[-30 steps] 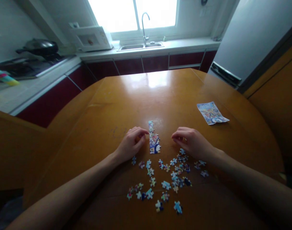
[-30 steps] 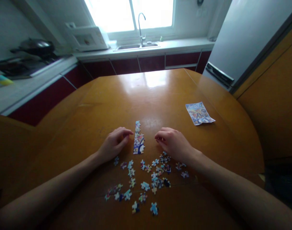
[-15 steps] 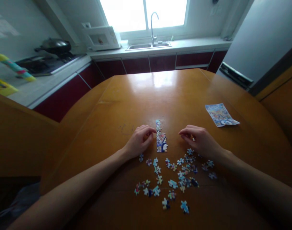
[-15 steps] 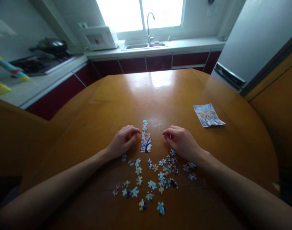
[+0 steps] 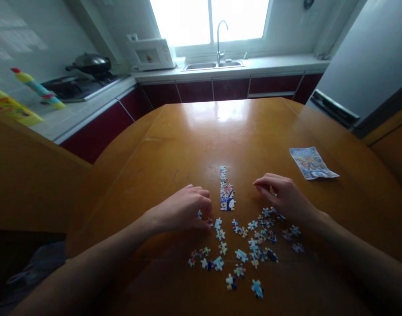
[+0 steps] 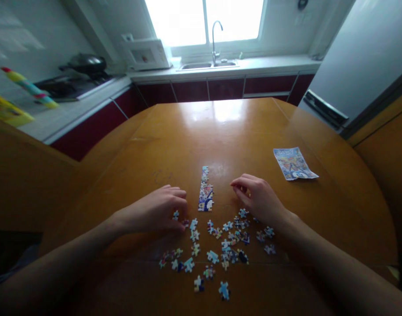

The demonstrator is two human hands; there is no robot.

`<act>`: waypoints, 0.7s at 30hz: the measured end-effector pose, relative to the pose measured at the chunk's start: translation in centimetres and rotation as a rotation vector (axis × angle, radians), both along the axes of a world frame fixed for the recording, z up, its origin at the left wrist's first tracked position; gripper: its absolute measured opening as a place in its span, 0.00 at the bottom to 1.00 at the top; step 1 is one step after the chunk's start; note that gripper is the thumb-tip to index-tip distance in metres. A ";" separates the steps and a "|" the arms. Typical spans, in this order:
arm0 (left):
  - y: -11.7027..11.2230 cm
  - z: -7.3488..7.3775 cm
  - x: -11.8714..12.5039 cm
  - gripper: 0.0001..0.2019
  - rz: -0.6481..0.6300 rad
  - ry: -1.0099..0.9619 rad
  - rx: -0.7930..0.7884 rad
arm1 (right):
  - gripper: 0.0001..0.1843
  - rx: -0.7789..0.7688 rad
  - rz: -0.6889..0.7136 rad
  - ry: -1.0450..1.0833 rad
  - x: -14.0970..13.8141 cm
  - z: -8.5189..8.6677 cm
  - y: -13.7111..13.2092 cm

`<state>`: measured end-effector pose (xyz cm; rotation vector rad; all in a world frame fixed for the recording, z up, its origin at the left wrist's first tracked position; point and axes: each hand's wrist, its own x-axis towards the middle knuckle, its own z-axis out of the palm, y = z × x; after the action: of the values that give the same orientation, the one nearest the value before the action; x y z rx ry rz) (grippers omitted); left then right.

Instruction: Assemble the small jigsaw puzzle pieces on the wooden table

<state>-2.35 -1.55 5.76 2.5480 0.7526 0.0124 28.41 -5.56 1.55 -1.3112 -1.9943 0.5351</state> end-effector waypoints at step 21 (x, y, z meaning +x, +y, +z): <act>0.3 0.2 -0.9 0.06 -0.059 -0.039 -0.027 | 0.08 0.002 0.018 -0.008 0.2 -0.1 0.2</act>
<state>-3.21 -1.29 5.96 2.5356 0.6578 0.0318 28.65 -5.37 1.50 -1.2975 -2.0148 0.5374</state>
